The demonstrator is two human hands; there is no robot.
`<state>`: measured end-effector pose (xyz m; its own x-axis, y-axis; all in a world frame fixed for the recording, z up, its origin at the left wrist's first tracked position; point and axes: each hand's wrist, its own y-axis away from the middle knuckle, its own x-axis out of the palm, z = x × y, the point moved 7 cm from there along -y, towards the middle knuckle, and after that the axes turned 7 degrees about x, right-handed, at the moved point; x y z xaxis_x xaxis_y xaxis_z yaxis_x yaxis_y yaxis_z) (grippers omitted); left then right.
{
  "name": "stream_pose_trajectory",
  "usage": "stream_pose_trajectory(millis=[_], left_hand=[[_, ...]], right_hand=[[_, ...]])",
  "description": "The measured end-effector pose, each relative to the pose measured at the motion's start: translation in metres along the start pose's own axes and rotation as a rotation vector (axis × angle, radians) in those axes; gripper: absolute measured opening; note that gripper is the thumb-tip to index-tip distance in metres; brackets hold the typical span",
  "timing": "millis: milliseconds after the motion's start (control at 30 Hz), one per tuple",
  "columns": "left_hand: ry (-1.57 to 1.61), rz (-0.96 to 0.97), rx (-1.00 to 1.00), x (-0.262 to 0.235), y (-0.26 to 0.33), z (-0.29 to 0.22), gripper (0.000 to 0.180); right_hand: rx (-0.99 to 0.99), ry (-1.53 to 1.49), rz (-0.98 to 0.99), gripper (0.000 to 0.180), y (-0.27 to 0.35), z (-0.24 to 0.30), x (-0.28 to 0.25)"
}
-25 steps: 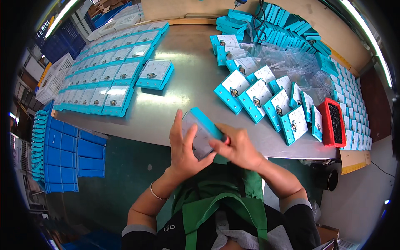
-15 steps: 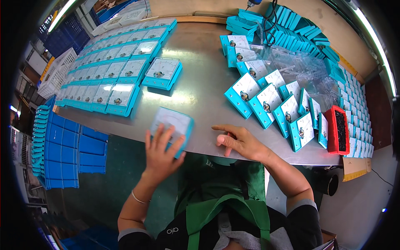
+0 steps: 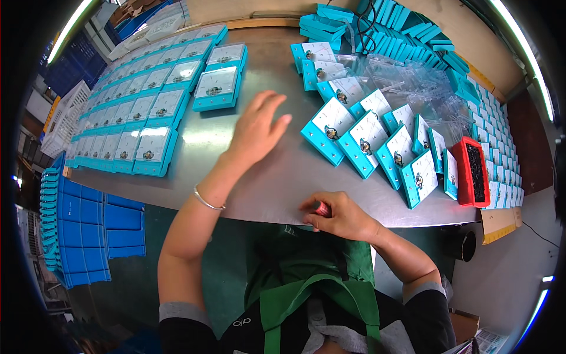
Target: The person assembles small teal-colored electronic devices on a factory workbench. They use a screwdriver to tighten screws on the device casing, place a clear plastic cover over the internal components, and then close the device. The completed units are stacked on the table, and the person repeats this process for multiple units.
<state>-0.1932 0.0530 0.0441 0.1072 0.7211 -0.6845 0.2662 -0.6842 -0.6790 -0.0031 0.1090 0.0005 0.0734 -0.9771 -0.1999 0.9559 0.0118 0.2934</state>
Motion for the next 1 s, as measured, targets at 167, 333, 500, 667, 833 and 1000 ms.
stream_pose_trajectory(millis=[167,333,500,667,833,1000], left_hand=[[0.874,0.404,-0.749,0.078,-0.005,-0.014,0.037],[1.260,0.063,-0.979,0.036,0.051,-0.018,0.038],[1.454,-0.074,-1.006,0.002,0.100,-0.060,0.038],[1.452,-0.033,-1.040,0.008,0.117,-0.094,0.044],[1.523,-0.031,-1.059,0.013,0.116,-0.110,0.042],[1.506,-0.021,-1.026,0.016,0.116,-0.116,0.036]], right_hand=[[-0.228,0.192,0.046,0.017,0.017,0.025,0.011],[-0.494,0.283,-0.122,0.024,0.040,0.047,-0.009],[-0.322,-0.350,-0.180,0.018,0.057,0.051,-0.040],[-0.383,-0.447,-0.245,0.023,0.051,0.055,-0.034],[-0.358,-0.460,-0.310,0.024,0.056,0.049,-0.036],[-0.327,-0.436,-0.401,0.027,0.056,0.040,-0.040]])
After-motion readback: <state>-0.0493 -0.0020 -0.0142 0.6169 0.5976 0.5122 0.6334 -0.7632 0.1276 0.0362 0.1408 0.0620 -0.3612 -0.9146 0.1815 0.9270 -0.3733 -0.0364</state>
